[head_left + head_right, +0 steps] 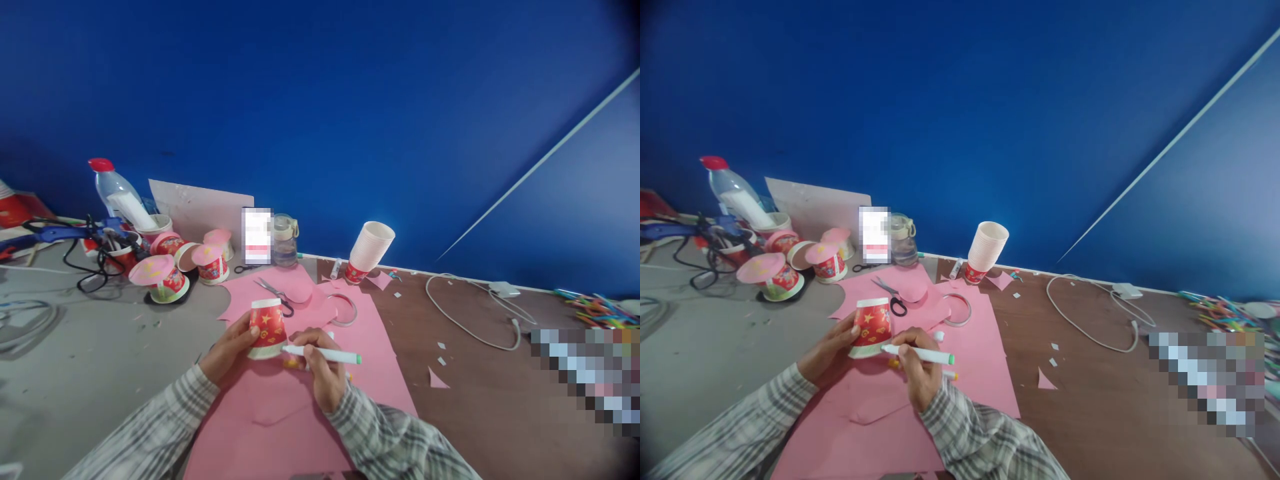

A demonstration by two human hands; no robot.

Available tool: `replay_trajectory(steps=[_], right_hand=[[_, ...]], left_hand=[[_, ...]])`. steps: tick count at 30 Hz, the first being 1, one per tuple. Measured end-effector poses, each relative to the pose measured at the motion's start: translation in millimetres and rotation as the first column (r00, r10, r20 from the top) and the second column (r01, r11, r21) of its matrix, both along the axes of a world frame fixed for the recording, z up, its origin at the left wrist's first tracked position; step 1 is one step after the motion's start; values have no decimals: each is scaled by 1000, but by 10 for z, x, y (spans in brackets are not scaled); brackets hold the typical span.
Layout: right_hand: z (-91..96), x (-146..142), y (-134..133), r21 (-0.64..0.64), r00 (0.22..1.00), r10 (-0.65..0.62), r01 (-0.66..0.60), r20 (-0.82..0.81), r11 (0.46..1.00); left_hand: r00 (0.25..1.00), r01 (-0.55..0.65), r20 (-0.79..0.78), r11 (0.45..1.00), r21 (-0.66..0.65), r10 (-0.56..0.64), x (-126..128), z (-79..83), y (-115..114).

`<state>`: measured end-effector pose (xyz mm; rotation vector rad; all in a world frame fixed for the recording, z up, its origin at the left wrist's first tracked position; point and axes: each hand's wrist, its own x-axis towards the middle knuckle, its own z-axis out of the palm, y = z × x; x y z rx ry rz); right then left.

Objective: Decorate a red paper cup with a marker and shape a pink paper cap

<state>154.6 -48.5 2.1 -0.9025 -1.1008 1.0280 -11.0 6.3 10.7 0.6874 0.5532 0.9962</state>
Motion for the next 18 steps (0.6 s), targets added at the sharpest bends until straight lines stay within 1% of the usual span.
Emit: replay_trajectory(steps=[5,10,15,18], right_hand=[[34,-9,-15,39,997,61,-62,50,997],[27,-11,-6,49,996,30,-34,85,998],[-15,-3,2,-8,999,-27,27,21,1000],[-14,-2,-1,1,1000,4,-4,11,1000]], left_hand=[[1000,1,-21,1000,17,-1,2,-14,0],[999,-2,-35,1000,21,3,4,-8,-3],[1000,9,-14,1000,25,-8,7,2,-3],[1000,6,-13,1000,29,-5,8,-3,-5]])
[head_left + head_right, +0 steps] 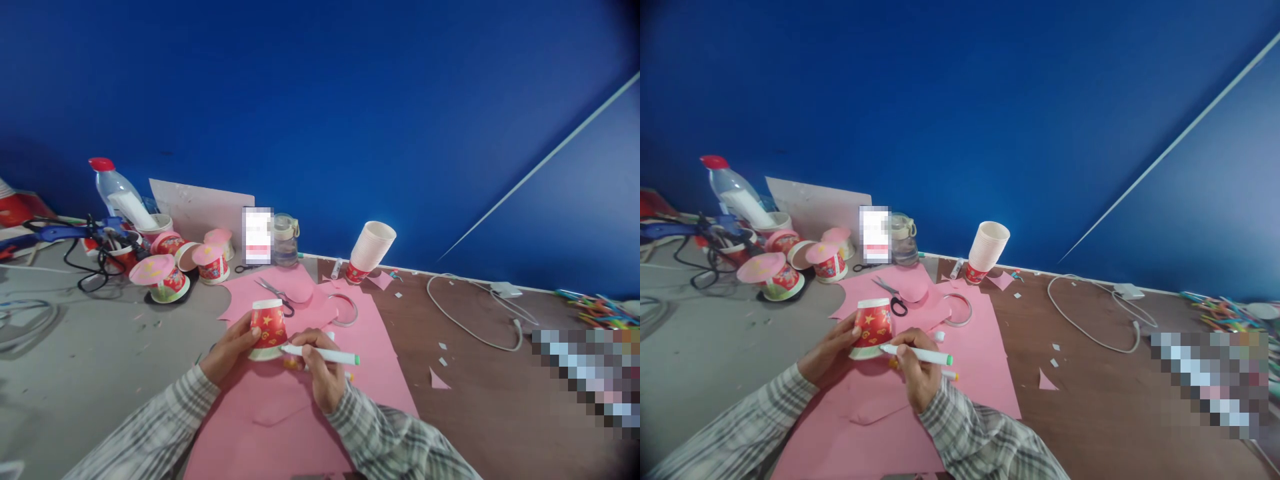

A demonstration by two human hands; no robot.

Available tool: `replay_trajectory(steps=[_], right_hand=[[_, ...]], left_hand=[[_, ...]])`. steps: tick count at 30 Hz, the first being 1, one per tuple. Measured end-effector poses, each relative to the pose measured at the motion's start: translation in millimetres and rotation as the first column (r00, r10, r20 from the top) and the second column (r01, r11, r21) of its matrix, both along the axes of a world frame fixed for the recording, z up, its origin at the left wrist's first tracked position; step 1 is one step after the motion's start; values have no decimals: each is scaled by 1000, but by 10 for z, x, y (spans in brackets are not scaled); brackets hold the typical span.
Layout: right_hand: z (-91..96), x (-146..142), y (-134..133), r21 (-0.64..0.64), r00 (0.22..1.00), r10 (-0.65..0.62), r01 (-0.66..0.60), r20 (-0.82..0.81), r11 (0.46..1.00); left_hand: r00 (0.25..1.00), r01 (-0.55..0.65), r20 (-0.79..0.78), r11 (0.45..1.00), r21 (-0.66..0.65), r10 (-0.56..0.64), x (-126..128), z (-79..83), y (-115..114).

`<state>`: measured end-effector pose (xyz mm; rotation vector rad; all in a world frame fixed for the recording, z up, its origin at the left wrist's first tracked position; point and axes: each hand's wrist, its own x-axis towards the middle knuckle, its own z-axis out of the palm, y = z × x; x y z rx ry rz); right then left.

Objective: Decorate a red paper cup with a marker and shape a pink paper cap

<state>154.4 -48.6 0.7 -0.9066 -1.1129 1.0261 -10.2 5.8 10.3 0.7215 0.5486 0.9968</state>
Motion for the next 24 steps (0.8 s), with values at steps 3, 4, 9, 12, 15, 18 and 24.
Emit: replay_trajectory(steps=[3,4,9,12,15,18,24], right_hand=[[34,-7,-9,35,999,39,-40,31,999],[46,-10,-12,43,998,46,-48,47,998],[43,-10,-9,46,995,-1,-3,96,999],[15,-7,-5,29,996,-38,36,79,999],[23,-13,-14,4,998,-49,48,43,999],[58,-24,-24,-1,998,-62,62,29,998],[56,-24,-29,31,998,-35,34,48,999]], left_hand=[[1000,-1,0,1000,6,1,1,1,0],[1000,1,3,1000,8,-1,1,3,0],[1000,-4,20,1000,2,4,4,7,1],[1000,0,21,1000,-6,1,4,11,-5],[1000,3,27,1000,-11,-3,0,12,-7],[999,4,38,1000,-14,-4,-6,-4,-1],[997,-45,60,999,-26,47,5,-44,5]])
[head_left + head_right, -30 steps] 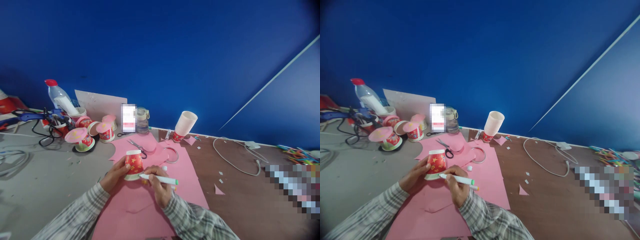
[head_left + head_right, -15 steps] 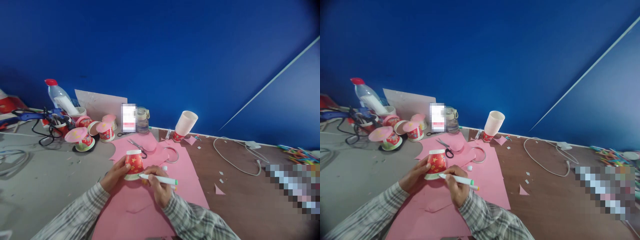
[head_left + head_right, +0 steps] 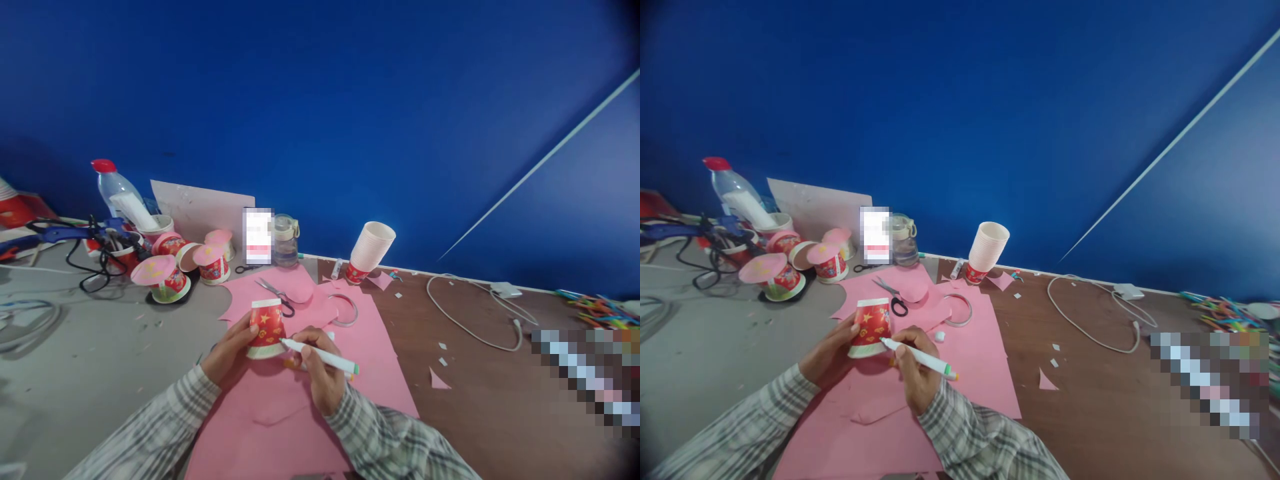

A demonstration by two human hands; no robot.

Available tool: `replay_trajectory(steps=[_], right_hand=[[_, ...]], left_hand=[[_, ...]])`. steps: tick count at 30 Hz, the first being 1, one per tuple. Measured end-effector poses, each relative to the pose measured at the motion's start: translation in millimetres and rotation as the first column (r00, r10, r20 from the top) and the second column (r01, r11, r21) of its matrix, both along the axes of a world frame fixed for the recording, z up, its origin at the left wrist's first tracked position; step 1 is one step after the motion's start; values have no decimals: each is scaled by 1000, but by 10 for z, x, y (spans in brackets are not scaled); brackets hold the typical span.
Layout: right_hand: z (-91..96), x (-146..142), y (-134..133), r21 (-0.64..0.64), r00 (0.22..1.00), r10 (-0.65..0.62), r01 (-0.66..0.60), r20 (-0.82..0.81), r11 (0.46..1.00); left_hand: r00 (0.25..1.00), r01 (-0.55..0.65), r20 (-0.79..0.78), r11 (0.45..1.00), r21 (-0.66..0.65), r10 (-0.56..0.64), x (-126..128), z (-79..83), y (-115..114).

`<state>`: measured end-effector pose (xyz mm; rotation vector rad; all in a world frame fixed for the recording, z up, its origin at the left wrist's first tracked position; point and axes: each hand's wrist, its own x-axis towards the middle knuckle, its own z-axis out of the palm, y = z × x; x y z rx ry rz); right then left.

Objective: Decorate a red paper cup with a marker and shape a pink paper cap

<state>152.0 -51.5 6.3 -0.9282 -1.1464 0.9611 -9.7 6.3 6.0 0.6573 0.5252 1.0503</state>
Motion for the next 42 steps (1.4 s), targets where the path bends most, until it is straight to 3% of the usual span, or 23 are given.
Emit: replay_trajectory(steps=[9,21,30,33,36,42], right_hand=[[-45,-8,-3,-15,997,49,-50,-64,999],[1,-6,1,32,998,28,-27,-51,999],[42,-5,7,38,998,28,-26,-58,999],[48,-7,1,41,999,27,-26,-41,999],[54,-12,-2,56,1000,13,-12,-24,998],[28,-22,8,7,998,-50,50,-28,999]], left_hand=[[995,15,-98,999,47,-10,-12,-83,-4],[963,-10,-264,988,152,50,-2,-45,16],[997,-19,-72,1000,15,20,67,83,-29],[1000,-11,-22,999,46,12,69,88,-39],[999,31,-35,995,96,-28,57,83,-39],[997,-11,-71,999,37,14,36,54,-17]])
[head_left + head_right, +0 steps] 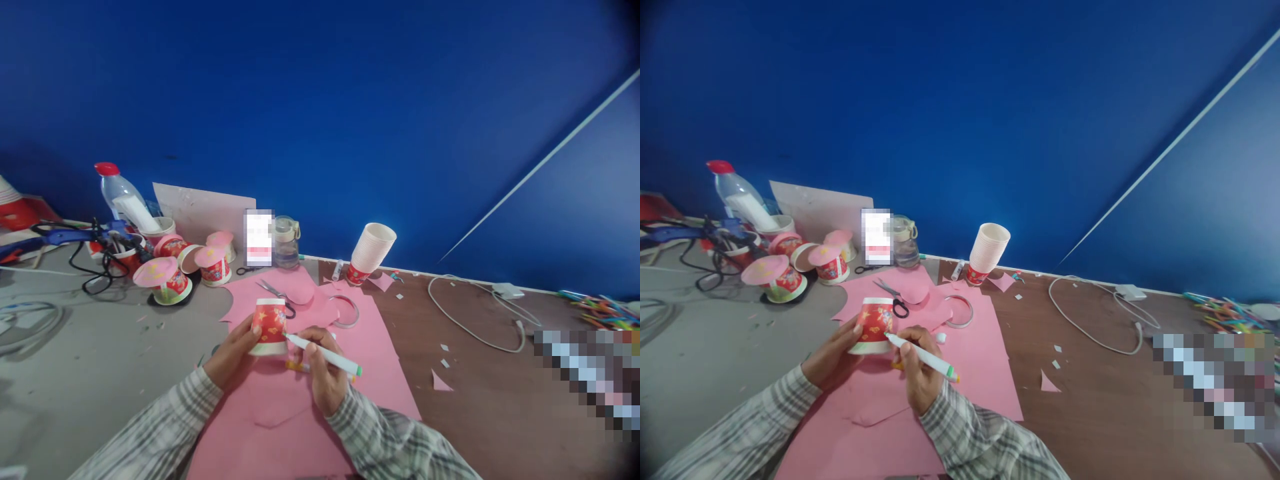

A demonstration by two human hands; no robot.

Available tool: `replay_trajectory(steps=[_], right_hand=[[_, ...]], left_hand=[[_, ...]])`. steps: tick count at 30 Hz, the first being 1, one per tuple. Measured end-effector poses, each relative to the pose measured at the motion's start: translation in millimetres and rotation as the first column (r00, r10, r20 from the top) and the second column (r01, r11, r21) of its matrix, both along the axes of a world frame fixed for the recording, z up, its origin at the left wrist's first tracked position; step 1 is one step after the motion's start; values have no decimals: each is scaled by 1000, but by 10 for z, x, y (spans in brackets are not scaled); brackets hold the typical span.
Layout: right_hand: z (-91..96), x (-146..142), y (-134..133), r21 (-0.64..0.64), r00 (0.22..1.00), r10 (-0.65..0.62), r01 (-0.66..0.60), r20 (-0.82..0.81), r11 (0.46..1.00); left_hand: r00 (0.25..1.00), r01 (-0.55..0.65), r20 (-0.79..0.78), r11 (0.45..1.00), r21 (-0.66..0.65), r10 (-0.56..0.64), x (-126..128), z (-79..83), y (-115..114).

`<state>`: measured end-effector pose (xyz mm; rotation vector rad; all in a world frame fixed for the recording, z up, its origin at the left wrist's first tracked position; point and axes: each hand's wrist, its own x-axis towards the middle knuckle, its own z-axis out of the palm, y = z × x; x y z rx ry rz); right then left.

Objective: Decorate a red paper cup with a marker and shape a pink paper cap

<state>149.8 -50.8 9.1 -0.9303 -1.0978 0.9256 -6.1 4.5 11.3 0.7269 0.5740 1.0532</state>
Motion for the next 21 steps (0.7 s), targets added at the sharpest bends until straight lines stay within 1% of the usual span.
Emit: replay_trajectory(steps=[2,4,8,10,14,17,19,21], right_hand=[[-31,0,10,-27,1000,-12,11,-24,1000],[-55,2,24,-27,999,-30,29,-37,999],[-42,11,47,29,994,-106,105,9,994],[-6,20,50,61,993,-115,113,26,992],[81,42,35,111,997,-63,58,42,992],[129,52,18,137,992,-21,4,122,991],[138,53,8,158,988,-3,-22,156,987],[127,48,-2,163,987,21,-46,158,986]], left_hand=[[1000,-10,23,1000,-18,10,-7,-19,8],[999,-15,43,999,-39,17,-17,-40,17],[995,-1,102,996,-85,10,-40,-81,36],[991,5,133,995,-101,9,-48,-93,43],[989,35,147,995,-99,-20,-54,-94,48],[989,55,138,996,-67,-46,-58,-90,48],[989,63,140,997,-45,-56,-62,-93,48],[988,71,139,997,-34,-66,-65,-101,48]])
